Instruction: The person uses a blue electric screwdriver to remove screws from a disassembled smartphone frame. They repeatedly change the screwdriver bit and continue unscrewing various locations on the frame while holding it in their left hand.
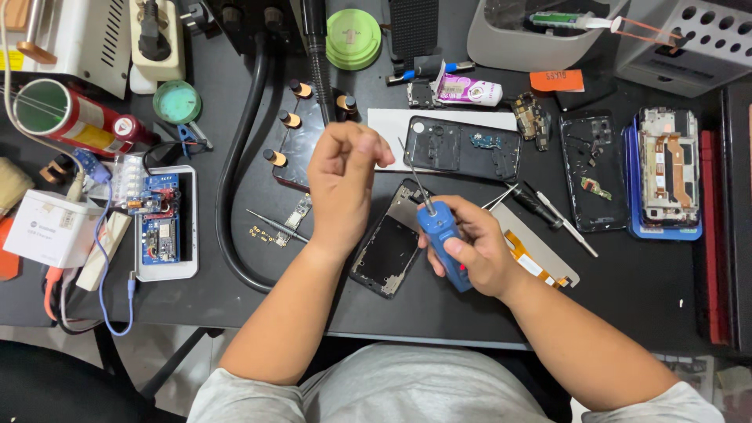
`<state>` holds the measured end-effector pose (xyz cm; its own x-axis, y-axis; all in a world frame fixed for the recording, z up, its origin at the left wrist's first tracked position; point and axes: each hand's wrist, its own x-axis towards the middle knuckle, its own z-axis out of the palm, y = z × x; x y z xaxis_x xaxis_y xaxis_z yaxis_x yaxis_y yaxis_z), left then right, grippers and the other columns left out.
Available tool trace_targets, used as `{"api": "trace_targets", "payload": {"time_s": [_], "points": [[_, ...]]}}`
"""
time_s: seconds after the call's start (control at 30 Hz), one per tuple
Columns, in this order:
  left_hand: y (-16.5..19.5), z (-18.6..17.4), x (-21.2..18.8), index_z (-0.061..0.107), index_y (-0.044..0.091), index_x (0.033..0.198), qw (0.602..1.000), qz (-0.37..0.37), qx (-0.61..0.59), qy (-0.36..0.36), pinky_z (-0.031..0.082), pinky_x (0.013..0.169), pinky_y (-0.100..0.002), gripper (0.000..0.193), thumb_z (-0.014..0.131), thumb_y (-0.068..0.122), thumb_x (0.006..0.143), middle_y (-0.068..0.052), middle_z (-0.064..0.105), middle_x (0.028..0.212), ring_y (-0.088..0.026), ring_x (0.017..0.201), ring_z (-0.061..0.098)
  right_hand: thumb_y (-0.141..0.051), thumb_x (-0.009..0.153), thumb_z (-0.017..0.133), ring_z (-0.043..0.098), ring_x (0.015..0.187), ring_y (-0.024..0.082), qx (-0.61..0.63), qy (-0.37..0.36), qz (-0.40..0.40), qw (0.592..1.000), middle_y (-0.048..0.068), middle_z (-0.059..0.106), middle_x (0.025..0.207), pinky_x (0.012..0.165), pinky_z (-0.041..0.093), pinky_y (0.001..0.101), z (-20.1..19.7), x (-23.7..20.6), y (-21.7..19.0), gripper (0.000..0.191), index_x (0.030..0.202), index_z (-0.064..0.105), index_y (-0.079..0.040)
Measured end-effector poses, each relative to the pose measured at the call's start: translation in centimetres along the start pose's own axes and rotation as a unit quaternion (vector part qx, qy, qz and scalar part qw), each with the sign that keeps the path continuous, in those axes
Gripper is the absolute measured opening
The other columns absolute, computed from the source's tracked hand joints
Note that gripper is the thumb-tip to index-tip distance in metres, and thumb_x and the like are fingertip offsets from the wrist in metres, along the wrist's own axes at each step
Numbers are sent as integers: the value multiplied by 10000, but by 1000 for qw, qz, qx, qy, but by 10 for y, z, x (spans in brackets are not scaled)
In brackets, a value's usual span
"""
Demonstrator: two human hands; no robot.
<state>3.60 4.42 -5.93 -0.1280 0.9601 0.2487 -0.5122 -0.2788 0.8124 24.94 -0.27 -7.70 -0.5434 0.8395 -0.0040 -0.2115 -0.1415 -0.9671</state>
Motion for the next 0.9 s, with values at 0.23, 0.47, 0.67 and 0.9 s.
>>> {"api": "trace_targets", "payload": {"time_s": [0.23,0.47,0.67,0.9], "points": [[1,-4,3,662,-71,1263,998,-52,34,-16,589,934,-348,244,604,93,1092,-196,732,1203,-239,1024,734,-326,945,632,623,652,153,4,7,-2,1000,139,652,991,635,523,284,0,1,-1,552,1366,521,14],[2,-3,-2,650,-23,1225,998,-27,34,-55,576,896,-305,208,576,117,1092,-136,740,1128,-169,983,711,-320,944,640,624,657,148,1,8,5,1000,136,659,987,639,528,282,0,1,2,550,1361,521,19],[-2,-3,-6,634,-18,1123,997,-46,37,-52,559,859,-306,117,673,38,1028,-98,702,1009,-161,927,683,-297,927,654,630,662,144,-20,8,17,1000,131,669,994,630,529,277,-1,1,5,546,1359,520,9],[2,-4,-4,611,15,1073,998,-16,38,-37,502,849,-263,54,640,59,1056,-59,650,987,-115,901,606,-239,921,660,633,660,135,-54,13,28,998,122,684,987,615,541,277,1,5,5,501,1340,539,7]]}}
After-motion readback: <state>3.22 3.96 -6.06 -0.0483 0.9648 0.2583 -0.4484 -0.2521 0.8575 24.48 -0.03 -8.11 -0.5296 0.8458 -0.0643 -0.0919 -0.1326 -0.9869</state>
